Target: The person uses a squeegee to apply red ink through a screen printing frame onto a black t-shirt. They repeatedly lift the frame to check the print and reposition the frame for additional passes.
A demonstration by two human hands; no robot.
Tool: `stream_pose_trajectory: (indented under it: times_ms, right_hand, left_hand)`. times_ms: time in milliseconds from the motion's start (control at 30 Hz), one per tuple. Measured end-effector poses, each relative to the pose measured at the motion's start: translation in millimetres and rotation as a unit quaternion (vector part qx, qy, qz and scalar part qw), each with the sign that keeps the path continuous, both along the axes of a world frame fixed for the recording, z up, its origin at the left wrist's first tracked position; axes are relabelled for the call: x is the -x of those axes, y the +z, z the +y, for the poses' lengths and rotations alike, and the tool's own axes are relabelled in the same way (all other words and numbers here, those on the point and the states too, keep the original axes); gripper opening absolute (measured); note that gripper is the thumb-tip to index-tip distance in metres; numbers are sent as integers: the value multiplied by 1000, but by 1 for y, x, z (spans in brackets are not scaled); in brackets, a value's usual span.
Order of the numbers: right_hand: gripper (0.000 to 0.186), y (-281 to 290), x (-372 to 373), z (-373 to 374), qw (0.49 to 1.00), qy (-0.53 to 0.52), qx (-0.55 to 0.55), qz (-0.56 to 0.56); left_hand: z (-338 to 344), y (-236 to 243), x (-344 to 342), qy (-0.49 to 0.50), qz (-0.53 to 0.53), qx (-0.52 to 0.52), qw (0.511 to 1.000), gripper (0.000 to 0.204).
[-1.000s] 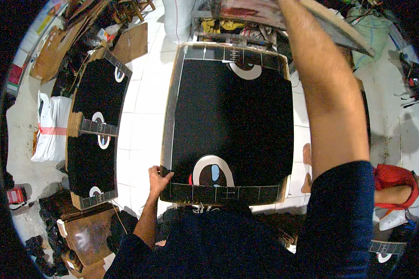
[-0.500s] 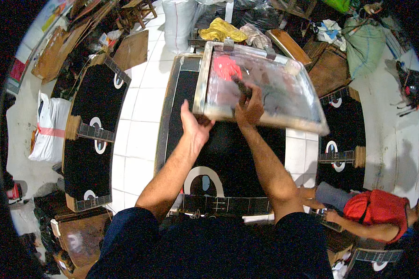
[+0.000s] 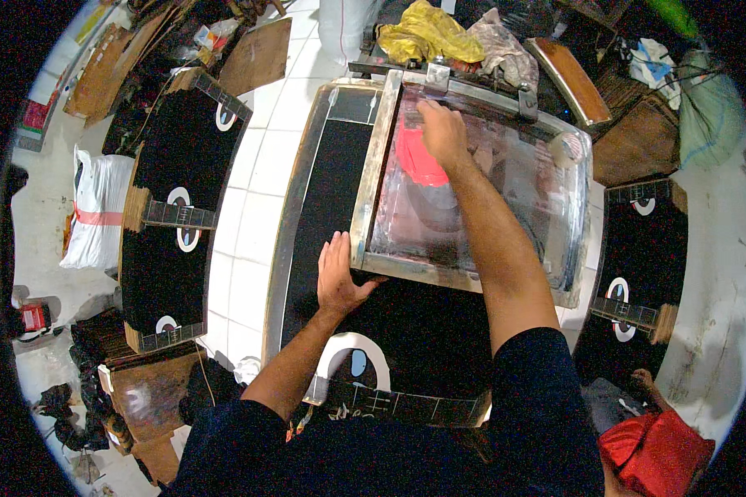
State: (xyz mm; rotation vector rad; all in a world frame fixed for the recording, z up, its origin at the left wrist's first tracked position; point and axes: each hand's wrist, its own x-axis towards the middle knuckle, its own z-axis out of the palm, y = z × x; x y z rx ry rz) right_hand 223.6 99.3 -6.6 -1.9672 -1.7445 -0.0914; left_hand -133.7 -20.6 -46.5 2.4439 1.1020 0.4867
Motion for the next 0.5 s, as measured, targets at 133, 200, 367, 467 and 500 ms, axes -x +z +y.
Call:
stream_pose_trajectory:
  times_ms: [133,200,367,467,500]
  right_hand:
    - [34,-4,-2,-4,999,39,-15,-15]
    - [32,-3,0,-27,997,64,30,-17]
    - [35,2,-5,-36,990,103,93,31]
    - [36,2,-18,0,997,69,44,4]
    - [35,-1,-17,9,998,49,11,-28]
  left_hand:
    - [-1,-8,-1,5,-15,-16,1000,118]
    - [-1,-10,-1,-6,-15,-17,1000,118]
    - [1,-8,0,-13,-4,-18,1000,119]
    - [1,-8,0,-10,-4,-14,1000,120]
    - [1,-8,-1,-10,-4,-19,1000,121]
